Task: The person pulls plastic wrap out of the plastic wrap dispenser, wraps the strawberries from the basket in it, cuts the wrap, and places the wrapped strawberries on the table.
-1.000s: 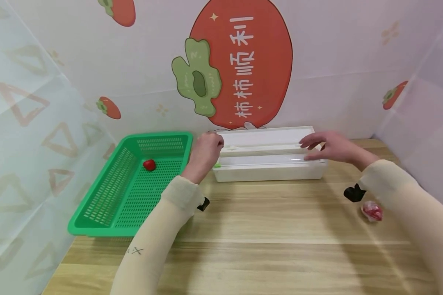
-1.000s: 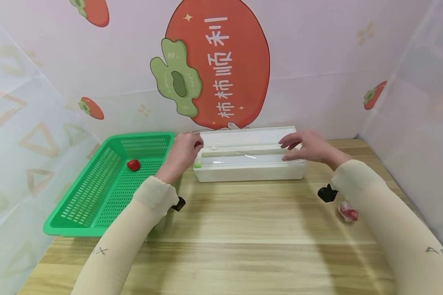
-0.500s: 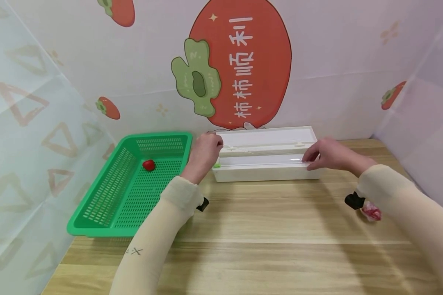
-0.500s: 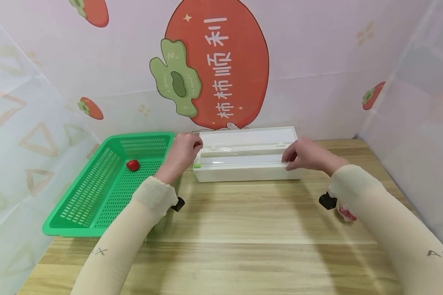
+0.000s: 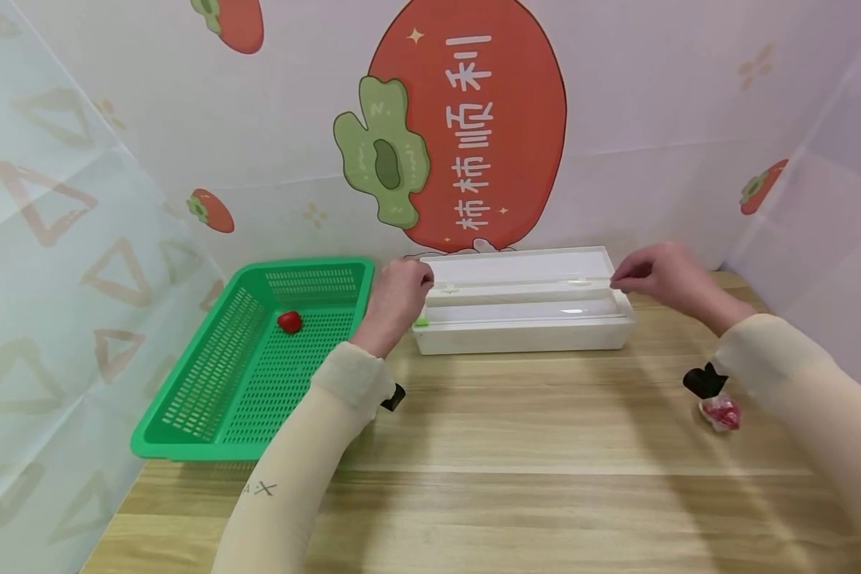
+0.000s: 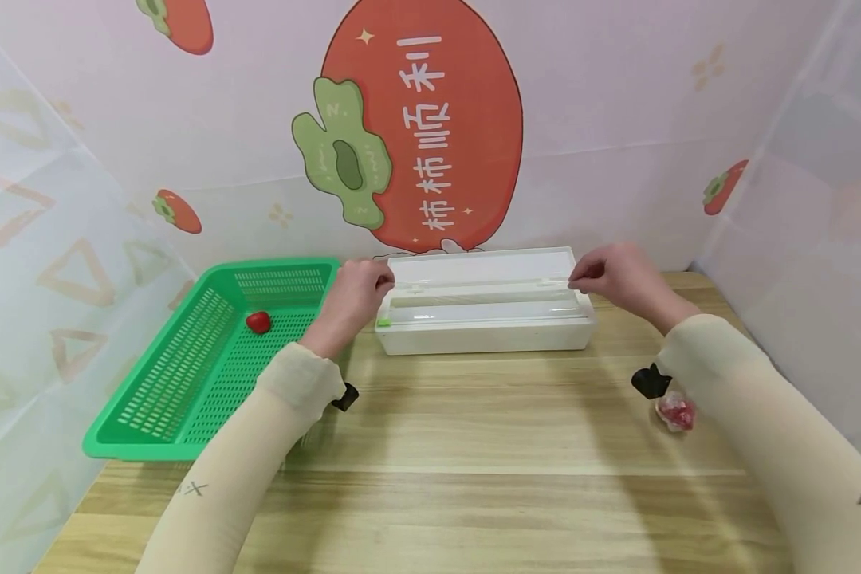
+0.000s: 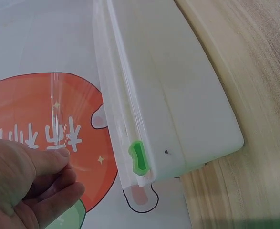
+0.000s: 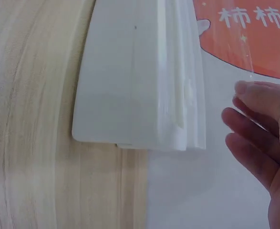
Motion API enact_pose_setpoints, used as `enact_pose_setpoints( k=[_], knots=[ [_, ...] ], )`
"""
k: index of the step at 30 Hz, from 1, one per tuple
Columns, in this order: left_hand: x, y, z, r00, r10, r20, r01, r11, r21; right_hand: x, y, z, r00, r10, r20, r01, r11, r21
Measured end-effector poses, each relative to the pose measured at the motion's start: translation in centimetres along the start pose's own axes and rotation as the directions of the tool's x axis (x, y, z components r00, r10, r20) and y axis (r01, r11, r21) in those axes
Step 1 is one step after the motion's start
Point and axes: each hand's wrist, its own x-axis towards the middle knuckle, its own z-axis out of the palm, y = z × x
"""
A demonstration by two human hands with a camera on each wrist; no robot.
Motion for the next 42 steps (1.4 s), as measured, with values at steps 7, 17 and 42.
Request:
enact_pose_setpoints(
  k=[7,17,42],
  knots=[
    [0.2,-0.1,-0.2,1.0,-0.003,0.006,0.003,1.0,-0.01,0.2,0.0,-0.5,0.996,0.037,-0.084,-0.034,0.999,0.036],
    [0.8,-0.4,-1.7,0.999,0.045,0.013,-0.045,0.999,-0.025,1.0,-1.3,-1.6,0.982,0.038,-0.185,-0.04,0.999,-0.004],
    [1.8,-0.2,-7.7,0.97,0.197,-0.144,-0.211,0.973,-0.093,1.5,-4.1,-6.5,0.956,0.049,-0.288,-0.018,0.994,0.109]
  ],
)
